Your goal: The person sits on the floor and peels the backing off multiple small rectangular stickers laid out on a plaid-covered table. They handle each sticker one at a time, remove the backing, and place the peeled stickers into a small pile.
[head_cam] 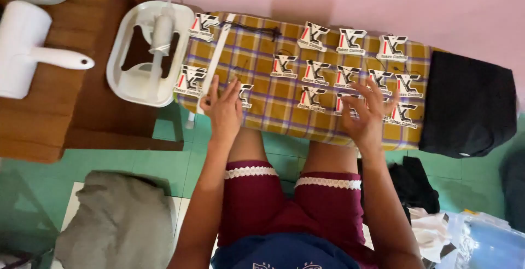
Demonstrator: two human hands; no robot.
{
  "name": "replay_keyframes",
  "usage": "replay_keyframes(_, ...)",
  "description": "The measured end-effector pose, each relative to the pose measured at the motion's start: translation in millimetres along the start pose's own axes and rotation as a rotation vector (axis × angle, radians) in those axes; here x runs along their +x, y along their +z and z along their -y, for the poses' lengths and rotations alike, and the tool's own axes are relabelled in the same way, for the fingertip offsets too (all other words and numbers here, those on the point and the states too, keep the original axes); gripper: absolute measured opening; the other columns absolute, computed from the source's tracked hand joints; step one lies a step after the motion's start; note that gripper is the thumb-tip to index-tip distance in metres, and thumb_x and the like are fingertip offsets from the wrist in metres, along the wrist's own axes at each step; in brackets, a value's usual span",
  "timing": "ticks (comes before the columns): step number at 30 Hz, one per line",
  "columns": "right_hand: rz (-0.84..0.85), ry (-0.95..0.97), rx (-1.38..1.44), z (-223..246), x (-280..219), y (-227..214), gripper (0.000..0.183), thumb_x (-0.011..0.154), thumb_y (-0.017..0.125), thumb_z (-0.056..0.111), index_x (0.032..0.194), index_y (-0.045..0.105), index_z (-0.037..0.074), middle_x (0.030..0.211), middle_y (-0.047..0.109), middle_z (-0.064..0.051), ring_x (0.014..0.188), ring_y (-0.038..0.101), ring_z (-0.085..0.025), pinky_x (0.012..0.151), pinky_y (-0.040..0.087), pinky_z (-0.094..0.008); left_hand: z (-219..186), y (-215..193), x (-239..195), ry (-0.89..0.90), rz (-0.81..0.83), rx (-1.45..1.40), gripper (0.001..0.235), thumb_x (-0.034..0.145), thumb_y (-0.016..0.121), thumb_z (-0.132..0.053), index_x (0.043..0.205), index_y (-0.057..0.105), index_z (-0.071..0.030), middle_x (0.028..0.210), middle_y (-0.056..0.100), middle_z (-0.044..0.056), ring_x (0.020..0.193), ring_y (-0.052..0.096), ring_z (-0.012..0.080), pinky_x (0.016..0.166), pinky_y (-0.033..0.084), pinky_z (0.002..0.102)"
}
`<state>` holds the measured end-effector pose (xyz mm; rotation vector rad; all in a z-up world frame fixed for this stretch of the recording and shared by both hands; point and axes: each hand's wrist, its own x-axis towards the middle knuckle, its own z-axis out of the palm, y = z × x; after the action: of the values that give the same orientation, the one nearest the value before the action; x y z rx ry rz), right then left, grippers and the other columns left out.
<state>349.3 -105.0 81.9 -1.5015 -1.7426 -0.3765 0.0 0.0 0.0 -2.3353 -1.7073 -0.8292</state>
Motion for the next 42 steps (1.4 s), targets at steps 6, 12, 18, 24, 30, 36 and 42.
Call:
replay_keyframes(6, -0.026, 0.061, -0.173, -61, -41, -3, 0.018, 0.089, 0.084, 0.001, 0.095, 0.079, 0.017, 0.128, 0.077, -0.003, 0.141, 0.061, -0.029, 0.124, 0.001, -0.06, -18, -25, 10, 0.042, 0.134, 0.077, 0.056, 0.09, 0.06, -0.015, 0.146, 0.058, -0.024, 0.151, 0.06, -0.008, 0.156, 0.03, 0.0292, 0.107, 0.012, 0.072)
replay_keyframes(12, -0.04, 0.029, -0.18, -44, -30, -3, 0.015, 0.087, 0.083, 0.005, 0.094, 0.078, 0.017, 0.124, 0.077, -0.003, 0.133, 0.065, -0.028, 0.122, 0.01, -0.063, -38, -41, 20, -0.021, 0.142, 0.047, 0.078, 0.084, 0.062, 0.0, 0.158, 0.045, -0.019, 0.144, 0.066, 0.001, 0.149, 0.043, 0.0332, 0.11, 0.003, 0.077)
replay_keyframes(18, -0.138, 0.192, -0.03, -55, -37, -7, 0.032, 0.091, 0.079, 0.007, 0.122, 0.073, 0.01, 0.123, 0.075, -0.01, 0.129, 0.064, -0.032, 0.118, 0.003, -0.06, -56, -60, 26, -0.07, 0.219, 0.024, 0.099, 0.083, 0.067, 0.009, 0.168, 0.02, -0.011, 0.141, 0.069, 0.012, 0.148, 0.046, 0.0363, 0.107, -0.006, 0.079)
replay_keyframes(24, -0.226, 0.301, 0.223, -67, -42, -6, 0.086, 0.092, 0.073, -0.006, 0.159, 0.019, -0.002, 0.129, 0.071, -0.018, 0.138, 0.058, -0.04, 0.125, 0.011, -0.055, -60, -60, 32, -0.072, 0.227, -0.001, 0.098, 0.079, 0.07, 0.017, 0.165, 0.027, -0.004, 0.16, 0.049, 0.021, 0.15, 0.037, 0.044, 0.108, -0.012, 0.079)
replay_keyframes(30, -0.217, 0.227, 0.284, -61, -37, -6, 0.103, 0.089, 0.07, -0.012, 0.161, -0.002, -0.002, 0.126, 0.071, -0.021, 0.137, 0.056, -0.042, 0.123, 0.033, -0.053, -53, -53, 32, -0.074, 0.151, 0.02, 0.107, 0.073, 0.083, 0.016, 0.164, 0.029, -0.004, 0.161, 0.04, 0.032, 0.148, 0.038, 0.049, 0.108, -0.008, 0.08)
replay_keyframes(36, -0.175, 0.092, 0.325, -69, -48, 10, 0.087, 0.092, 0.063, -0.01, 0.162, 0.012, -0.008, 0.103, 0.069, -0.017, 0.093, 0.063, -0.028, 0.085, 0.053, -0.039, -43, -48, 27, 0.132, -0.082, 0.043, 0.074, 0.076, 0.076, 0.011, 0.145, 0.062, -0.013, 0.154, 0.056, 0.017, 0.145, 0.049, 0.0418, 0.109, -0.006, 0.076)
replay_keyframes(42, -0.123, -0.018, 0.095, -68, -58, 18, 0.058, 0.088, 0.07, -0.001, 0.142, 0.054, -0.012, 0.081, 0.067, -0.008, 0.069, 0.062, -0.024, 0.066, 0.052, -0.037, -76, -58, 38, 0.157, -0.178, -0.149, 0.054, 0.081, 0.072, 0.002, 0.131, 0.071, -0.02, 0.146, 0.06, 0.007, 0.146, 0.047, 0.0322, 0.118, 0.002, 0.063)
